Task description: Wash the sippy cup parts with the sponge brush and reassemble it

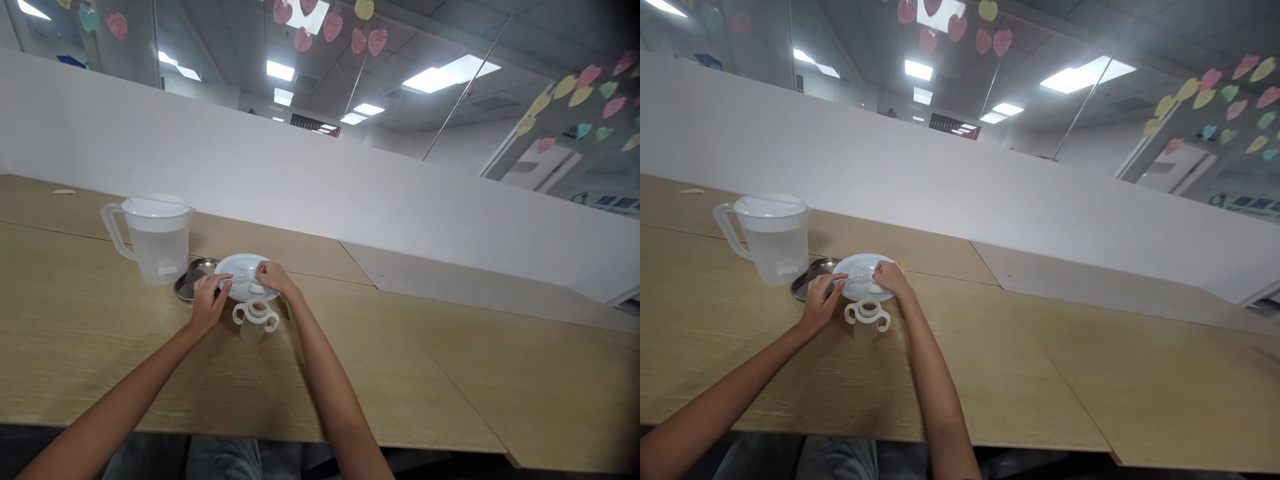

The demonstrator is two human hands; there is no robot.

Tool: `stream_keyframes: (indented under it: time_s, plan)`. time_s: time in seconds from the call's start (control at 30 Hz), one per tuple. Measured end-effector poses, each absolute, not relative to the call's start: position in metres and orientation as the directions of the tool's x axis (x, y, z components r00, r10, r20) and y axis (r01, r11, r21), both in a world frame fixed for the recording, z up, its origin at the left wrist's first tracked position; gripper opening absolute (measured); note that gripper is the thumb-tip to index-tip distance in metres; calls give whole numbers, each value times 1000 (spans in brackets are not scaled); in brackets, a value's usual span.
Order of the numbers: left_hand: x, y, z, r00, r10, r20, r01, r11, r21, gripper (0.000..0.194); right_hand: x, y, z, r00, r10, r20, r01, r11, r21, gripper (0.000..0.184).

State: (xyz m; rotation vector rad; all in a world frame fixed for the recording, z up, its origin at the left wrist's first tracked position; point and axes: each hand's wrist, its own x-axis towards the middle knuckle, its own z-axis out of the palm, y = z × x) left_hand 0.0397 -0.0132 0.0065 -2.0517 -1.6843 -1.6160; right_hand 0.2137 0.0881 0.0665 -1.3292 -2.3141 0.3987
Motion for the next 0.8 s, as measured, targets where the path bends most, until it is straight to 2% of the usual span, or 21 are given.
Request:
stream_keyframes:
  time_s: [0.1, 0.23, 0.33, 0.53, 0.7, 0.8]
  plan:
    - [39, -14, 8, -117, 693, 711, 743, -414, 525, 38, 212, 84, 75, -445, 854, 270, 672, 517, -530, 22]
    - [38, -13, 11, -69, 677, 733, 748, -451, 487, 43, 205, 67, 93, -518, 795, 316, 470, 573, -671, 22]
    - [37, -12, 13, -100, 637, 765, 717, -487, 499, 46, 199, 50, 103, -569, 742, 356, 370, 617, -694, 17]
    - [39, -15, 16, -186, 555, 811, 667, -535, 519, 37, 190, 37, 103, -534, 756, 378, 424, 627, -654, 32]
    - [42, -20, 20, -167, 531, 831, 677, -551, 488, 31, 189, 42, 97, -530, 782, 329, 356, 557, -751, 16]
    - [42, -21, 22, -153, 522, 839, 686, -555, 470, 32, 190, 39, 101, -514, 782, 353, 376, 575, -727, 17]
